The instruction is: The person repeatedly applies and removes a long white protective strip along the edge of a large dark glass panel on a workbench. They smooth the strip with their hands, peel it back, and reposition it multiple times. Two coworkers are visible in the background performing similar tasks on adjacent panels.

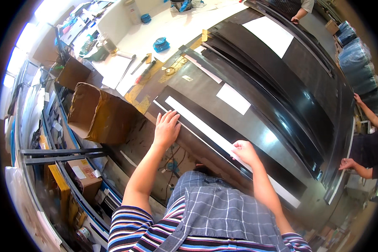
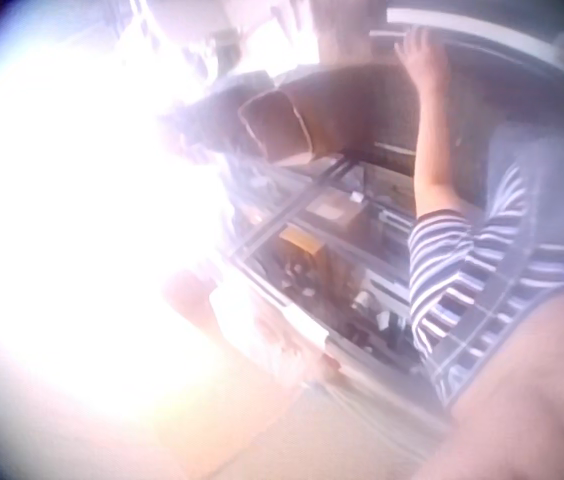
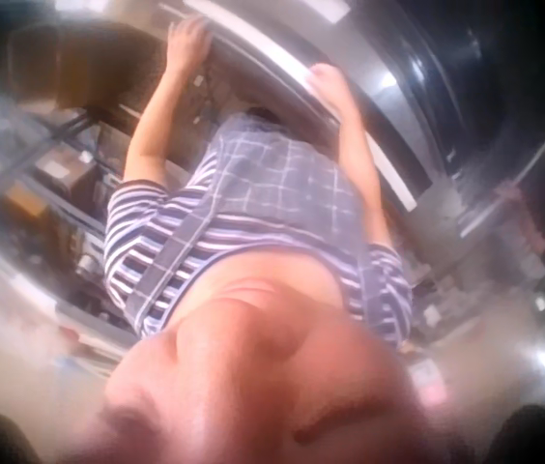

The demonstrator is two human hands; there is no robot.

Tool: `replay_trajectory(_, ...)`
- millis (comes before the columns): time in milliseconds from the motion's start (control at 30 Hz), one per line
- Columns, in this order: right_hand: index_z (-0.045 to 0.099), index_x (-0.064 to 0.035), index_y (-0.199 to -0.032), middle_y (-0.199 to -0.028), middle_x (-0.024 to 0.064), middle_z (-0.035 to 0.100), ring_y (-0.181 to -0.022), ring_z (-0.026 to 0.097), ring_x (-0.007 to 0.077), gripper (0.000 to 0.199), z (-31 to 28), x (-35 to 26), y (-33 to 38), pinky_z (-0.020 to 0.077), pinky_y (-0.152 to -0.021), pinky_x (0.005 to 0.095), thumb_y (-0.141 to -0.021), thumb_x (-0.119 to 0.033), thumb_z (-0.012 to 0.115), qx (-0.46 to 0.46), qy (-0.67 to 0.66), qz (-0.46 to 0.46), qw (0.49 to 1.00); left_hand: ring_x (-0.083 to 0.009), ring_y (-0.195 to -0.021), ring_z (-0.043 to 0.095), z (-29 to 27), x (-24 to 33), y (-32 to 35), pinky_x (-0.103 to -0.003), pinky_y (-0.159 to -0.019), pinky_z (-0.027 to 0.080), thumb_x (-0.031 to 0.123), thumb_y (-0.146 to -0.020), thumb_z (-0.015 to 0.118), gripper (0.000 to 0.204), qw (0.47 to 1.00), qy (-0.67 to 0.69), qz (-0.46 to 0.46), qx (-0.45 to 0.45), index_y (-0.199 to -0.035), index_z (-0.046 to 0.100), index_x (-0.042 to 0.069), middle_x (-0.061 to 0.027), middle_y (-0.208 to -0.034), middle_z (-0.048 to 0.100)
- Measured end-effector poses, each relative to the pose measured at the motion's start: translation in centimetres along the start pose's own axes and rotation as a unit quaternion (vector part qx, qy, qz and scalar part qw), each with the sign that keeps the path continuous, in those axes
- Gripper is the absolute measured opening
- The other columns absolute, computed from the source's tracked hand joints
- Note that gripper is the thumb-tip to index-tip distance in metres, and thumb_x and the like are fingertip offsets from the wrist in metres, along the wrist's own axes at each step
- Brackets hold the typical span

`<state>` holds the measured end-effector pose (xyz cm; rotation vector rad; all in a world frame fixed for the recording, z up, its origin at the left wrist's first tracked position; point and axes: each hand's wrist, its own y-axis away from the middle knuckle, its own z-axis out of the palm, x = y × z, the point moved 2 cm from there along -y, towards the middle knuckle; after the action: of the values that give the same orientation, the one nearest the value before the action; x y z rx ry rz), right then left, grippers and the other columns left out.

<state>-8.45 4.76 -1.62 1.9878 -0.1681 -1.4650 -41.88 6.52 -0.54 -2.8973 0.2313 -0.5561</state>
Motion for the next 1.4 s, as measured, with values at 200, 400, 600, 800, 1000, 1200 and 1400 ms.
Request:
replay_trajectory(200, 0.064, 0.0044, -0.086, -0.071, 0.0098, 0.066, -0.060, 0.066, 0.0153, 0.014, 2.2, -1.1, -1.6, 0.0518, -0.058, 0.0279, -0.083, -0.008, 0.062, 0.013, 0.025, -0.025, 0.999, -0.0318, -0.126, 0.043, 0.3, 0.4, 0.2, -0.047, -0.110, 0.028, 0.016, -0.084, 0.060, 0.051, 0.998, 0.069, -0.010, -0.012, -0.132, 0.044, 0.006, -0.0138, -0.135, 0.047)
replay_trajectory(400, 0.064, 0.0051, -0.084, -0.070, 0.0097, 0.066, -0.059, 0.065, 0.0150, 0.013, 2.3, 0.1, -2.5, 0.0514, -0.056, 0.0279, -0.082, -0.007, 0.062, 0.000, -0.008, -0.009, 1.000, -0.0310, -0.123, 0.046, 0.1, 0.3, 0.2, -0.045, -0.108, 0.031, 0.017, -0.082, 0.063, 0.055, 0.998, 0.058, -0.008, 0.006, -0.132, 0.043, 0.004, -0.0162, -0.131, 0.049)
replay_trajectory(600, 0.062, 0.0035, -0.084, -0.070, 0.0100, 0.066, -0.057, 0.063, 0.0139, 0.008, 2.1, -0.1, -2.5, 0.0500, -0.056, 0.0266, -0.085, -0.005, 0.061, -0.024, 0.002, -0.010, 1.000, -0.0320, -0.123, 0.046, -0.2, 0.3, 0.0, -0.044, -0.106, 0.033, 0.022, -0.082, 0.063, 0.058, 0.998, 0.039, -0.022, 0.033, -0.133, 0.043, 0.003, -0.0170, -0.128, 0.051)
replay_trajectory(800, 0.065, 0.0042, -0.083, -0.069, 0.0097, 0.067, -0.058, 0.063, 0.0134, 0.010, 2.1, -0.4, -2.5, 0.0499, -0.057, 0.0266, -0.083, -0.005, 0.062, -0.030, -0.018, -0.002, 0.999, -0.0317, -0.121, 0.046, 0.2, 0.6, -0.2, -0.042, -0.103, 0.034, 0.027, -0.083, 0.063, 0.058, 0.998, 0.014, -0.026, 0.051, -0.132, 0.044, 0.002, -0.0164, -0.128, 0.052)
replay_trajectory(1000, 0.066, 0.0040, -0.082, -0.068, 0.0091, 0.067, -0.059, 0.063, 0.0126, 0.010, 2.0, -0.1, -2.5, 0.0493, -0.058, 0.0264, -0.081, -0.005, 0.063, -0.025, -0.011, -0.008, 1.000, -0.0347, -0.123, 0.043, 0.3, 0.7, -0.1, -0.043, -0.104, 0.032, 0.029, -0.086, 0.060, 0.059, 0.999, 0.016, -0.033, 0.033, -0.134, 0.041, 0.001, -0.0186, -0.130, 0.049)
replay_trajectory(1200, 0.068, 0.0029, -0.079, -0.067, 0.0081, 0.067, -0.059, 0.061, 0.0109, 0.013, 2.0, 0.5, -2.9, 0.0482, -0.058, 0.0266, -0.079, -0.009, 0.066, -0.013, 0.022, -0.016, 1.000, -0.0324, -0.120, 0.046, 0.1, 0.8, -0.3, -0.042, -0.102, 0.034, 0.029, -0.084, 0.062, 0.059, 0.998, -0.008, -0.032, 0.048, -0.133, 0.043, 0.003, -0.0150, -0.128, 0.051)
replay_trajectory(1400, 0.069, 0.0012, -0.078, -0.064, 0.0049, 0.064, -0.058, 0.055, 0.0082, 0.013, 1.9, 1.5, -3.4, 0.0450, -0.056, 0.0260, -0.077, -0.012, 0.067, 0.001, 0.037, -0.019, 0.999, -0.0323, -0.119, 0.047, 0.0, 0.4, -0.7, -0.042, -0.101, 0.034, 0.029, -0.084, 0.061, 0.056, 0.999, -0.004, -0.023, 0.045, -0.131, 0.045, 0.003, -0.0147, -0.127, 0.052)
